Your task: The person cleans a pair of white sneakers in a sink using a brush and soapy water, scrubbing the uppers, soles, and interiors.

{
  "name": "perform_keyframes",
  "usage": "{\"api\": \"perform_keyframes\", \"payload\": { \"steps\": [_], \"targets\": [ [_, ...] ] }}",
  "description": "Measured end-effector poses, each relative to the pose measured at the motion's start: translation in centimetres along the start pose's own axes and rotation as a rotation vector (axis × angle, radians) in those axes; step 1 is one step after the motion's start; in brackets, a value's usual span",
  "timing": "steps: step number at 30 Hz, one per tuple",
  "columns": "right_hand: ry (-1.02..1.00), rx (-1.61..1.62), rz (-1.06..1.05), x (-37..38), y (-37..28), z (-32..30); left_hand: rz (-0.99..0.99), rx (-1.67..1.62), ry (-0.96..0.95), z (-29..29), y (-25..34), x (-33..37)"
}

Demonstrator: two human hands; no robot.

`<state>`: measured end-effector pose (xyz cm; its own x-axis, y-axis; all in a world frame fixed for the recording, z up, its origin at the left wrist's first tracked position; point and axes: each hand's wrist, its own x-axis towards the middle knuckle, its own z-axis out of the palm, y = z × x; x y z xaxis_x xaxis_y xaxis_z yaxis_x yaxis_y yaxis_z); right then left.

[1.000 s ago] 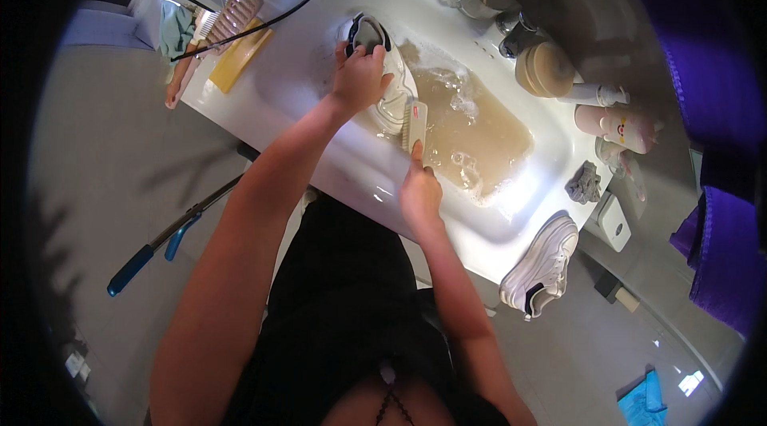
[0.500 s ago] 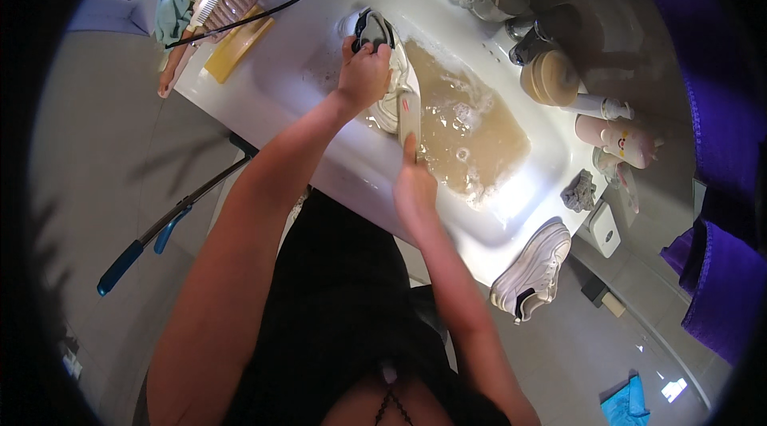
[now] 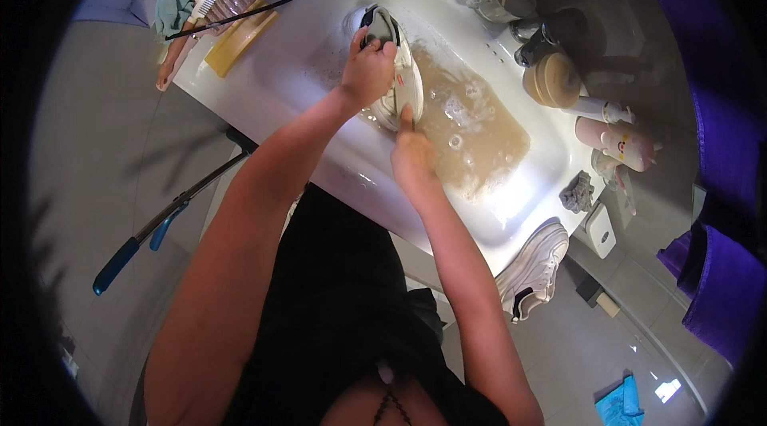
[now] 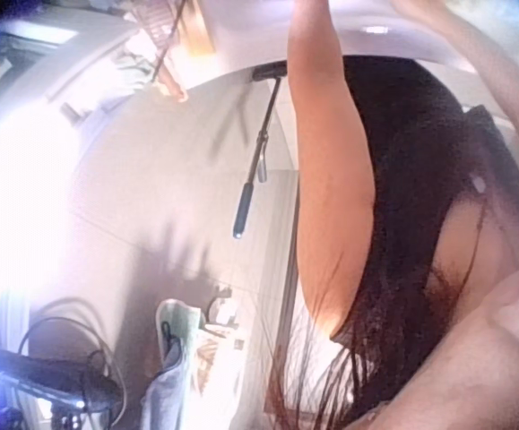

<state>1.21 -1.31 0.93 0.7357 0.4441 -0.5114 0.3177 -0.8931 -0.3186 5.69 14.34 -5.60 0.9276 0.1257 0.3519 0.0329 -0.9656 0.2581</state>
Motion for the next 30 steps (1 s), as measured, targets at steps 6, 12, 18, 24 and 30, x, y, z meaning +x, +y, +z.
{"api": "perform_keyframes", "payload": {
  "steps": [6,12,18,24,30],
  "targets": [
    [-0.11,-0.104,-0.044,-6.3,3.0,-0.4,-0.027,-0.032,-0.017,0.0,-0.3,-0.3],
    [0.337,0.017,0.089,-3.4,10.2,0.4,-0.035,-0.016,-0.08,-0.1,-0.5,-0.4],
    [0.256,0.285,0.001,-4.6,5.1,1.7,-0.031,-0.042,0.01,0.3,-0.5,-0.5],
    [0.248,-0.055,-0.087,-2.0,0.6,3.1,-0.038,-0.139,-0.062,-0.1,-0.6,-0.3],
    [0.107,-0.076,-0.121,-5.6,4.2,1.1,-0.061,-0.147,-0.063,0.3,-0.8,-0.4]
  ]
}}
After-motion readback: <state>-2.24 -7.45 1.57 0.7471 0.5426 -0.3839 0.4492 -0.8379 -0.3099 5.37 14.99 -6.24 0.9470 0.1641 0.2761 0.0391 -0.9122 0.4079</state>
